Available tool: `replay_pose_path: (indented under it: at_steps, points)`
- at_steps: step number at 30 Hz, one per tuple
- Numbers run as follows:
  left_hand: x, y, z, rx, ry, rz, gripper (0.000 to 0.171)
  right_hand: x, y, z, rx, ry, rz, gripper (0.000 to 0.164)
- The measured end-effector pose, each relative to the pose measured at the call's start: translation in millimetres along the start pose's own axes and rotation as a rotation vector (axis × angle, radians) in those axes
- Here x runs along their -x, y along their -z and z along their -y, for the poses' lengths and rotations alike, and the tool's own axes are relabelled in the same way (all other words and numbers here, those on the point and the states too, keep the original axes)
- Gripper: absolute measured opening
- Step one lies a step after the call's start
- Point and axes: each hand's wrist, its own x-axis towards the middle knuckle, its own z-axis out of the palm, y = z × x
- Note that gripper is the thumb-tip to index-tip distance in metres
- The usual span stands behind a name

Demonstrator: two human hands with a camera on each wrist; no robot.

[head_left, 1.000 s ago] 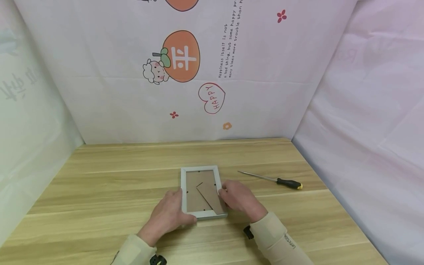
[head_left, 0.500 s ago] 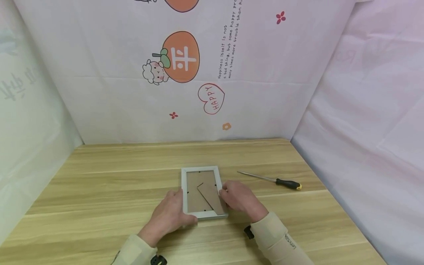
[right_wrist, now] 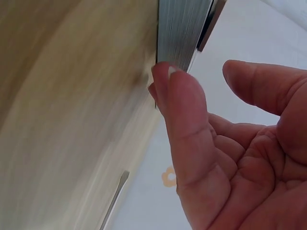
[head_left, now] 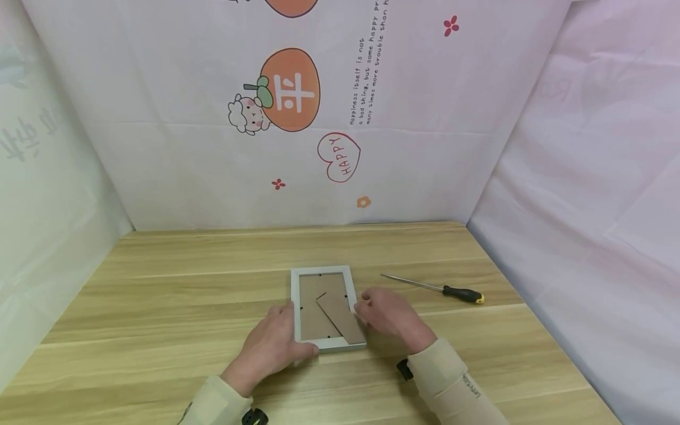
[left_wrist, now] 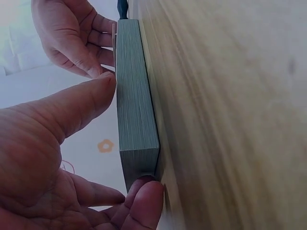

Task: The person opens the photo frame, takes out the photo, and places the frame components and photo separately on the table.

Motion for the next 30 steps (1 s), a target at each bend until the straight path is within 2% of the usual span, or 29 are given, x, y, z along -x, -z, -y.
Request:
replay_pose_path:
  at_steps: [8, 13, 17, 21, 27, 30]
  points:
    - [-2.8, 1.0, -2.5, -0.034, -0.028, -0.007, 0.108, -3.8, 7.7, -10.9, 0.027, -0.035, -0.056, 0.051]
    - [-5.0, 0.5, -3.1, -0.068, -0.050, -0.004, 0.103, -7.3, 16.7, -20.1, 0.094, -0.055, -0.096, 0.054]
    - [-5.9, 0.0, -3.6, -0.100, -0.056, 0.009, 0.098, -11.8, 25.3, -31.8, 0.194, -0.040, -0.174, 0.051]
    - [-6.8, -0.7, -3.1, -0.119, -0.060, 0.010, 0.097, -14.1, 35.7, -47.0, 0.325, -0.082, -0.235, 0.043]
    - [-7.8, -1.3, -2.1, -0.130, -0.060, -0.001, 0.097, -11.2, 54.0, -72.5, 0.331, -0.227, -0.175, 0.018]
    - [-8.2, -1.5, -1.6, -0.131, -0.059, -0.003, 0.097, -10.0, 60.0, -86.7, 0.325, -0.258, -0.158, 0.012]
